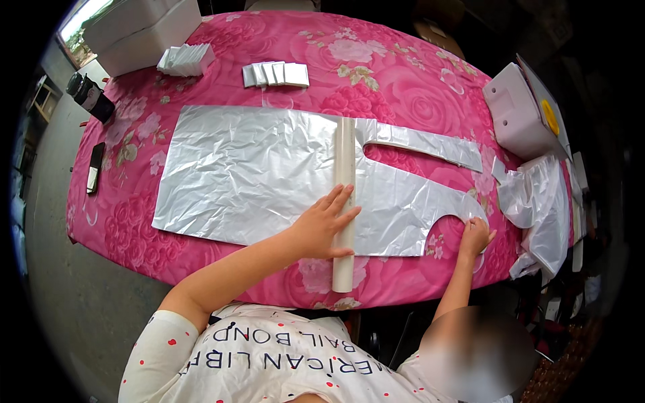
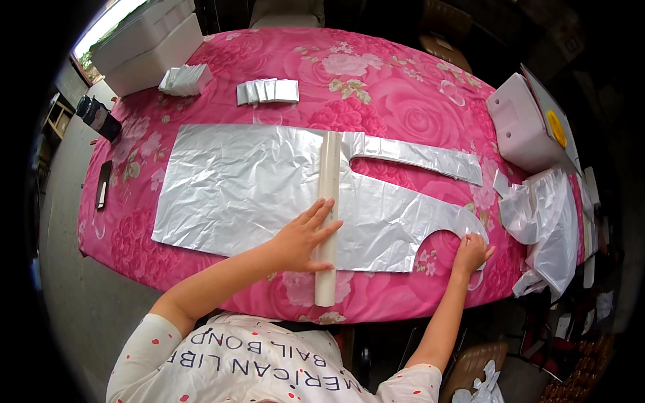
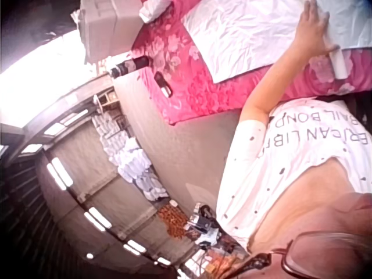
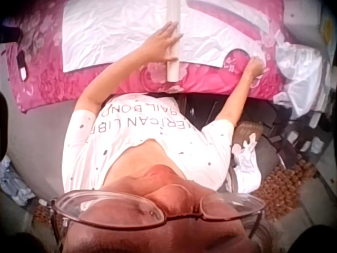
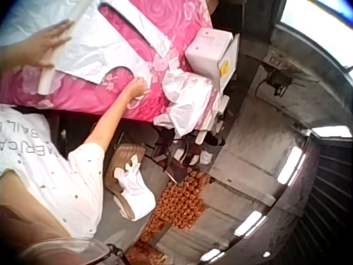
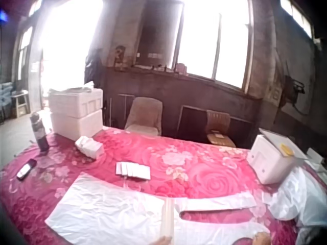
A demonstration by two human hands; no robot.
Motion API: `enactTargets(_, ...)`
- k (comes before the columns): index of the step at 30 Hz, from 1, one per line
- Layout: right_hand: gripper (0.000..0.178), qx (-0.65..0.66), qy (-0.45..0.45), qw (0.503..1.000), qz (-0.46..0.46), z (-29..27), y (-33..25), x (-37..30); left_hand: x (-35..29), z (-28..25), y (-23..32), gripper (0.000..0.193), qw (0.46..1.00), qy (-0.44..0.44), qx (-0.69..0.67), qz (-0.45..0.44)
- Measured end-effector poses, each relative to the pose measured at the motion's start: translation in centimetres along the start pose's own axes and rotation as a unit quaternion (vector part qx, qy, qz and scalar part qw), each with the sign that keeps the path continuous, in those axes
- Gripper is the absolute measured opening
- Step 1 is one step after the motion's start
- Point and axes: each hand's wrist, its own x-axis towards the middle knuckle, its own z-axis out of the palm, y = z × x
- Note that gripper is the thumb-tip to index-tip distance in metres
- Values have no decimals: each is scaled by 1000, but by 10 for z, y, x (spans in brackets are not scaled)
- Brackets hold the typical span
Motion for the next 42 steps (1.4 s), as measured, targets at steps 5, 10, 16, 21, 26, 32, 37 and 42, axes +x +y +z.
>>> enactTargets(5,6,314,-78,946,-15,-65,-72,-6,0,-2,12,74,993,89,-71,-10)
enactTargets(10,12,533,-278,782,-165,-124,-192,-68,9,-23,42,61,688,31,-671,-274)
enactTargets(16,28,533,-297,715,-342,-154,-234,-116,-46,-55,-30,21,733,-21,-611,-299)
enactTargets(21,35,325,-230,898,-188,-141,-214,-143,-141,-111,-139,19,745,97,-484,-449)
enactTargets(26,51,214,-434,869,-104,-125,-208,-160,-164,-142,-183,27,835,99,-305,-447)
enactTargets(32,45,217,-425,876,-76,-124,-210,-162,-85,-121,-108,28,959,157,87,-220)
enactTargets(37,47,240,-446,859,-72,-125,-203,-165,-20,-20,-35,46,983,169,-47,-51)
enactTargets(42,49,233,-488,838,-73,-131,-195,-163,-4,22,-24,52,991,120,-1,-61)
